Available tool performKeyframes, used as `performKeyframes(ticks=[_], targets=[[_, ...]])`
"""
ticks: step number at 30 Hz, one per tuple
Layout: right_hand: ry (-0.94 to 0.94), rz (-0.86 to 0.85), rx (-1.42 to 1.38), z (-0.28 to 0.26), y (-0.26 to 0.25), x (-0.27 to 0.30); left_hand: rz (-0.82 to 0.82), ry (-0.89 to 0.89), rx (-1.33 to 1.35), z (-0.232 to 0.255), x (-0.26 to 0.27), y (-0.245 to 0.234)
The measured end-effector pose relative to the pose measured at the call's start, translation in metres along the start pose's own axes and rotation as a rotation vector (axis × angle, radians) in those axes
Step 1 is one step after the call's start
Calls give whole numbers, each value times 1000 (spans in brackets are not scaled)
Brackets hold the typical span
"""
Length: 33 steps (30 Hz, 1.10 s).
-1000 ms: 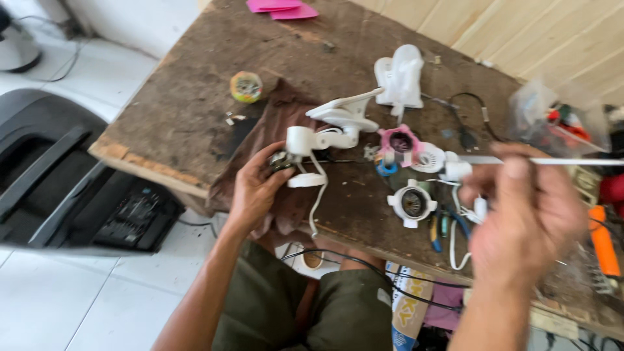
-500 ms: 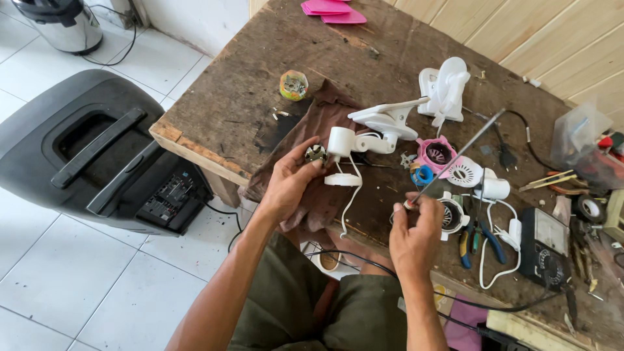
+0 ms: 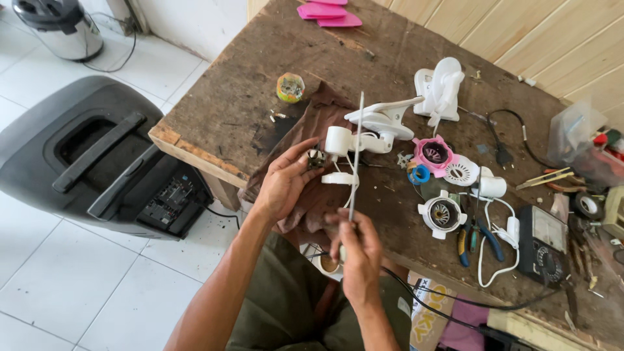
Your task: The person uses a screwdriver to work on the internal components of a small white electric fan motor. They then pick up a second fan motor and continue to use the screwdriver on it.
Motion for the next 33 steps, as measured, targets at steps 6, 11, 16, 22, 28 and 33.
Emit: performKeyframes(ticks=[6,11,16,22,28,33], targets=[[36,-40,-36,18,23,-40,-115,211,9,-24,-7,-12],[20,35,-42,1,10,-48,-118,249,-67,-18,-3,-12],[53,76,94,-20,-18,-16,-145,185,-191,-2,6,1],[-33,136,384,-3,-53,60,-45,74,155,18,15,12],[-204,263,681,-1,-48,101,27,19,363,-1,7,-5],[-330,194,706,-6,-38,106,180,-4,368,-8,5,4]])
Point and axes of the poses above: each hand's wrist, its own x-axis away from the middle knuckle, its own y-axis out of the palm, z = x × y, the point moved 2 cm from there along -x, towards the middle knuckle, and after that the axes turned 5 degrees about -z, right-handed, at the moved point
